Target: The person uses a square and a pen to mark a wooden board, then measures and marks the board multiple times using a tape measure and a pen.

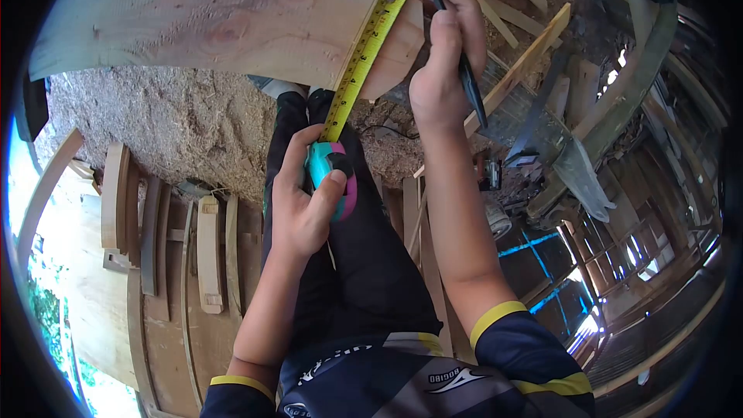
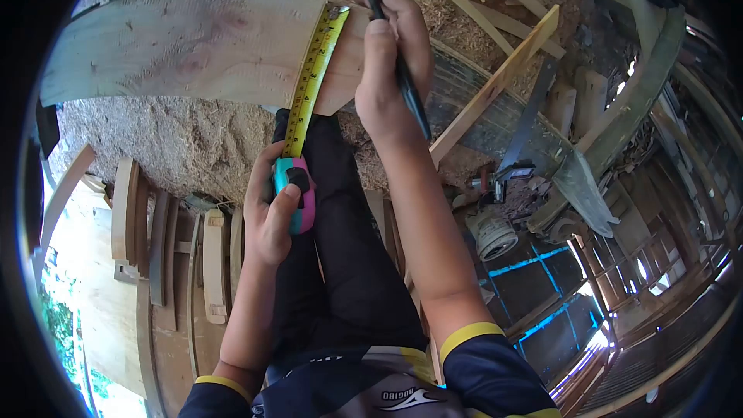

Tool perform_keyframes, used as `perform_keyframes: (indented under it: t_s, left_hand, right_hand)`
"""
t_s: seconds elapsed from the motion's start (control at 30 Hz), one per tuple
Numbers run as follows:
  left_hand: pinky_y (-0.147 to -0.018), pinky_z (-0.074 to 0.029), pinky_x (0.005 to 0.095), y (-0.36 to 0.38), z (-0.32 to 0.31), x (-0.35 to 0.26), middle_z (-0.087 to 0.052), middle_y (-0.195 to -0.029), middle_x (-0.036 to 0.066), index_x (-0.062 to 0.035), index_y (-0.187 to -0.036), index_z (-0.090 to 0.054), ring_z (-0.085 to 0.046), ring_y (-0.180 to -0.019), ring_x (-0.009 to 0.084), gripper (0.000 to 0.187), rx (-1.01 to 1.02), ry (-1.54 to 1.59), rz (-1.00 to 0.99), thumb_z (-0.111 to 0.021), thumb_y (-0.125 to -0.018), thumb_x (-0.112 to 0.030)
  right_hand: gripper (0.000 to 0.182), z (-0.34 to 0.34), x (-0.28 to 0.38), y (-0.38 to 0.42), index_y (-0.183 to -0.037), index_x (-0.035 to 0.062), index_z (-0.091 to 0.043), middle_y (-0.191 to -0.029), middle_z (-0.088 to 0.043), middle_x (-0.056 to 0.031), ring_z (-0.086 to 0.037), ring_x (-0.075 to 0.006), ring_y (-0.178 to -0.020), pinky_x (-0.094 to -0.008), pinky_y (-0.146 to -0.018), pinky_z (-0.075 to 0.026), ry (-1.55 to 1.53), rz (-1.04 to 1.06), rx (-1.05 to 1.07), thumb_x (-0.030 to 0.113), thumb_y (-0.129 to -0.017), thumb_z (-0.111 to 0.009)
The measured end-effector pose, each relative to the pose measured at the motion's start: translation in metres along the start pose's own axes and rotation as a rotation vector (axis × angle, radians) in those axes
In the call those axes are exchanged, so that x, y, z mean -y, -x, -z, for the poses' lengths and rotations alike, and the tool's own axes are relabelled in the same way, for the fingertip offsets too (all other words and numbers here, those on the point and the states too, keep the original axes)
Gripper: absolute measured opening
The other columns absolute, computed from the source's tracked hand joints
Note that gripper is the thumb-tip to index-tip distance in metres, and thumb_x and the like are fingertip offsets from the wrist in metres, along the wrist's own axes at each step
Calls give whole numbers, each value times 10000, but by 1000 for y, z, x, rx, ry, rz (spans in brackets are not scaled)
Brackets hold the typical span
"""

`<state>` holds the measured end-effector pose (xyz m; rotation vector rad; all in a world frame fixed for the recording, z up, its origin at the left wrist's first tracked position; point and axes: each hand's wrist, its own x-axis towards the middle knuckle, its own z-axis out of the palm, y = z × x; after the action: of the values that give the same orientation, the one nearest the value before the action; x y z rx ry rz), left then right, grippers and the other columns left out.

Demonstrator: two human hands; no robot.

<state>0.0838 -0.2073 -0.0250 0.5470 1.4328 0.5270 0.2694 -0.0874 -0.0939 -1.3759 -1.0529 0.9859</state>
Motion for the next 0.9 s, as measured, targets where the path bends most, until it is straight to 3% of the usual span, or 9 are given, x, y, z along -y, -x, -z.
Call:
perform_keyframes:
  t_s: [0.1, 0.17, 0.2, 0.3, 0.4, 0.5, 0.57, 0.67, 0.9]
  left_hand:
    - [-838, -491, 295, 0, -1, 3, -622, -967, 34, -2, -1429, -560, -569, -883, 128, 615, 0, 22, 2, -717, -918, -307]
    - [-839, -488, 290, 0, -1, -1, -616, -980, 25, 3, -1434, -551, -565, -888, 122, 599, 11, 49, -6, -706, -922, -265]
    - [-839, -488, 290, 0, -2, -3, -616, -980, 25, 3, -1434, -551, -565, -888, 122, 599, 14, 48, -6, -706, -922, -265]
    - [-846, -482, 280, 0, -1, -5, -608, -998, 21, 12, -1441, -540, -557, -899, 116, 592, 17, 16, 5, -693, -928, -241]
    - [-856, -474, 269, -1, 0, 1, -604, -1018, 24, 21, -1444, -535, -550, -915, 111, 597, 22, 14, -21, -686, -931, -246]
    - [-861, -469, 265, 0, -1, 1, -600, -1026, 22, 22, -1450, -531, -549, -926, 108, 614, 27, 40, -3, -695, -936, -271]
    - [-865, -467, 264, 0, -2, -3, -600, -1026, 20, 24, -1451, -531, -551, -928, 108, 634, 15, 43, -13, -706, -939, -305]
    - [-871, -467, 262, 0, -1, 1, -602, -1031, 20, 26, -1456, -526, -554, -932, 108, 654, 20, 52, -6, -712, -942, -334]
    - [-906, -464, 271, -1, 1, 2, -601, -1078, 28, 33, -1460, -521, -550, -966, 113, 678, 41, 41, 0, -714, -918, -327]
  right_hand:
    - [298, 4, 2, 1, -1339, -71, -641, -1257, -753, -165, -700, -185, -1164, -325, -1062, -522, 99, 47, 24, 82, -1103, -544]
    - [297, 9, -3, -1, -1353, -22, -650, -1117, -719, -112, -680, -164, -986, -304, -903, -540, 167, 163, 63, 60, -1068, -637]
    - [174, 8, -1, -2, -1218, -9, -686, -1053, -702, -100, -675, -164, -917, -305, -852, -538, 210, 164, 41, 65, -1069, -637]
    - [79, 4, 0, -1, -1087, 4, -681, -1012, -684, -89, -663, -166, -894, -305, -815, -527, 149, 159, -34, 57, -1073, -623]
    - [156, 1, -8, -5, -1110, 8, -611, -930, -657, -25, -603, -64, -796, -216, -740, -494, 275, 287, -42, 155, -1144, -575]
    - [207, 1, -22, -12, -1151, 4, -595, -949, -654, -30, -604, -71, -796, -212, -743, -491, 330, 368, 5, 201, -1166, -533]
    - [207, -4, -27, -15, -1123, 23, -638, -903, -661, -28, -607, -80, -753, -237, -705, -492, 313, 395, -40, 218, -1147, -572]
    - [74, -10, -25, -22, -985, 58, -663, -951, -658, -56, -559, -253, -851, -386, -798, -450, 333, 515, -25, 92, -1051, -661]
    - [47, -8, -31, -26, -978, 94, -671, -913, -681, -31, -568, -261, -841, -418, -848, -429, 408, 611, -46, 112, -1018, -688]
